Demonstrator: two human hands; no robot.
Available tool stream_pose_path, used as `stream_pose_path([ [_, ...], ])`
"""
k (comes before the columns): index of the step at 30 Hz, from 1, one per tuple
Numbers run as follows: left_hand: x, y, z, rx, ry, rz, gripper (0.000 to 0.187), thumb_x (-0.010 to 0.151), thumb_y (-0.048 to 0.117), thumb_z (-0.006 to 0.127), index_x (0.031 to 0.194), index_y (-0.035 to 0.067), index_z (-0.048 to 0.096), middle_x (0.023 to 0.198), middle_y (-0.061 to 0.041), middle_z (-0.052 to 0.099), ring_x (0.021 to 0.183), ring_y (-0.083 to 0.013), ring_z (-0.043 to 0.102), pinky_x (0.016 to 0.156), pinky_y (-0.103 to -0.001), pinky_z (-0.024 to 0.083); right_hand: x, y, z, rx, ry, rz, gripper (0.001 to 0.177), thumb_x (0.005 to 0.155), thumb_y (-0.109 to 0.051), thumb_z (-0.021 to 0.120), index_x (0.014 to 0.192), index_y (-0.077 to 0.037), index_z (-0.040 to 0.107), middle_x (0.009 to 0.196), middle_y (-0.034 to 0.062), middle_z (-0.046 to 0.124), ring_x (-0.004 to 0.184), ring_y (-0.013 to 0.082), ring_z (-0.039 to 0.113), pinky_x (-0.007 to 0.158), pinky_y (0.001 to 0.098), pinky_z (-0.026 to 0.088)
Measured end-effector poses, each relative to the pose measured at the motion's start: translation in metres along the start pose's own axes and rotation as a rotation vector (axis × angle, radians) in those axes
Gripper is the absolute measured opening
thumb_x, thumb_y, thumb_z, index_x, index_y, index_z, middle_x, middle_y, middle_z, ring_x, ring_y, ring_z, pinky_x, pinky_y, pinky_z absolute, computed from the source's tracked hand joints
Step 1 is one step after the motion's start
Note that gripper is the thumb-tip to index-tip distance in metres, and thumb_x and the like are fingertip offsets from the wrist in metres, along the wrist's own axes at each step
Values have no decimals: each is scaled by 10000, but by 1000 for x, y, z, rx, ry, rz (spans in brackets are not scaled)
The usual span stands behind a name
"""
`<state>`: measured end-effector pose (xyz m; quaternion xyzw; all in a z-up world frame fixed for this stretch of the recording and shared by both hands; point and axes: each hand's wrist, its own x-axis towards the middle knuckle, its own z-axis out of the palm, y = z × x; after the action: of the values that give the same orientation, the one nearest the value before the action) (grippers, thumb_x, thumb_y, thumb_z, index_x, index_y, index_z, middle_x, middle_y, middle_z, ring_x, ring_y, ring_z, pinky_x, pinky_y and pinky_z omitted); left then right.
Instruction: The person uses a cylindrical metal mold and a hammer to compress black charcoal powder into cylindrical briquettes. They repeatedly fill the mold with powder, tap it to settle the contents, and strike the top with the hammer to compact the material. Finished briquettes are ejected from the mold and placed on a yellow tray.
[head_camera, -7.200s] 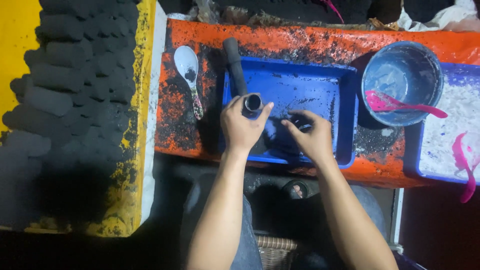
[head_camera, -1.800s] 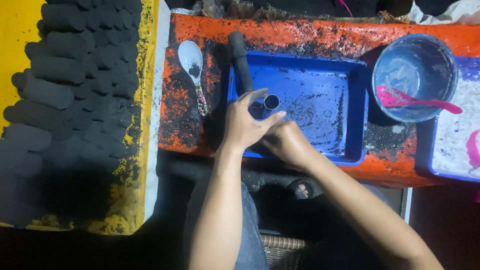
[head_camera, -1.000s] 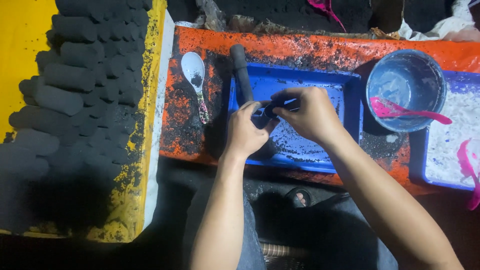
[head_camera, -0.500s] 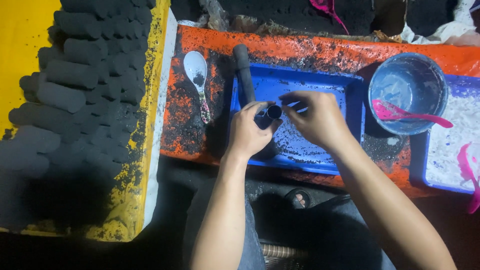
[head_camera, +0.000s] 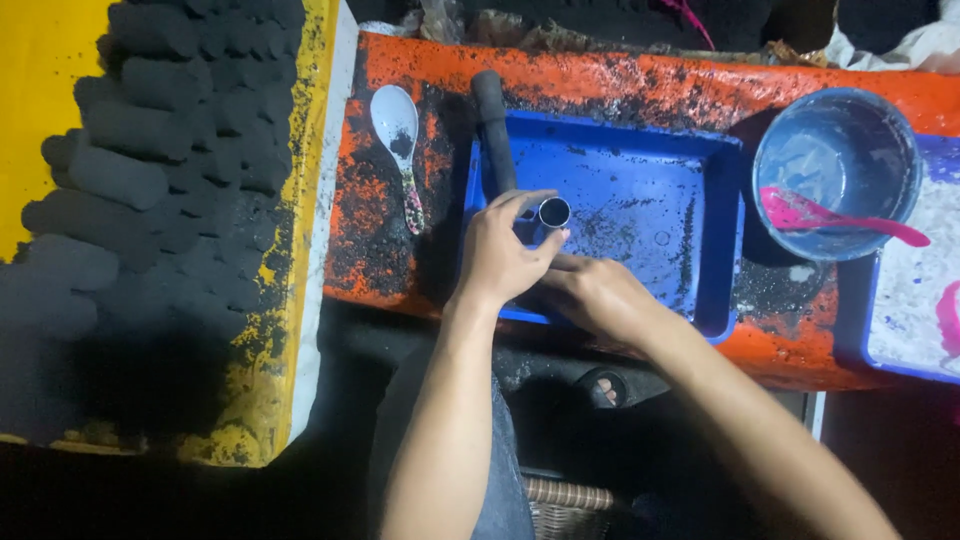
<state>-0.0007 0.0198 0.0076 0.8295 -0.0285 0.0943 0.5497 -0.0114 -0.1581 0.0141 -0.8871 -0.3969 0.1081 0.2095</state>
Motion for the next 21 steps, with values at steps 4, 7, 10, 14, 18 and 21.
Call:
stream_pose_path([
  [4, -1, -2, 2, -7, -3, 21, 377, 753, 153, 840, 1123, 120, 777, 1024, -89, 772, 1016, -310, 753, 860, -391, 620, 10, 35, 39, -156, -83, -204, 105, 803, -79, 641, 794, -123, 736, 790, 76, 725, 690, 326, 746, 517, 381, 597],
  [7, 0, -2, 1, -6, 11, 16, 375, 753, 147, 840, 1124, 127, 782, 1021, -81, 774, 1004, -304, 757, 844, -386, 623, 8, 52, 61, -378, -107, -367, 168, 800, -28, 602, 746, -97, 745, 687, 119, 725, 618, 298, 733, 527, 364, 582],
  [10, -1, -1, 0, -7, -4, -21, 370, 754, 160, 835, 1119, 131, 785, 1025, -82, 776, 1003, -304, 758, 834, -373, 629, 1, 63, 77, -435, -86, -497, 233, 830, -66, 606, 630, -164, 672, 591, 62, 676, 557, 282, 695, 473, 358, 515],
  [14, 0, -1, 1, -10, -10, -11, 368, 759, 159, 844, 1121, 128, 786, 1035, -91, 776, 1010, -309, 758, 825, -378, 633, -2, 66, 78, -433, -98, -478, 265, 865, -112, 604, 619, -205, 640, 612, -13, 683, 594, 222, 704, 486, 323, 505],
  [18, 0, 0, 1, -26, -18, -5, 360, 767, 183, 853, 1114, 111, 786, 1029, -104, 778, 1000, -320, 761, 814, -386, 633, 5, 66, 86, -475, -70, -491, 290, 846, -109, 629, 575, -212, 643, 571, -10, 671, 563, 224, 693, 472, 346, 504],
  [21, 1, -4, 1, -10, -11, 21, 351, 766, 195, 857, 1102, 121, 784, 1021, -97, 775, 1000, -323, 758, 826, -405, 632, 9, 73, 98, -442, -50, -500, 286, 828, -89, 641, 556, -175, 622, 519, 23, 620, 517, 264, 656, 456, 388, 497],
])
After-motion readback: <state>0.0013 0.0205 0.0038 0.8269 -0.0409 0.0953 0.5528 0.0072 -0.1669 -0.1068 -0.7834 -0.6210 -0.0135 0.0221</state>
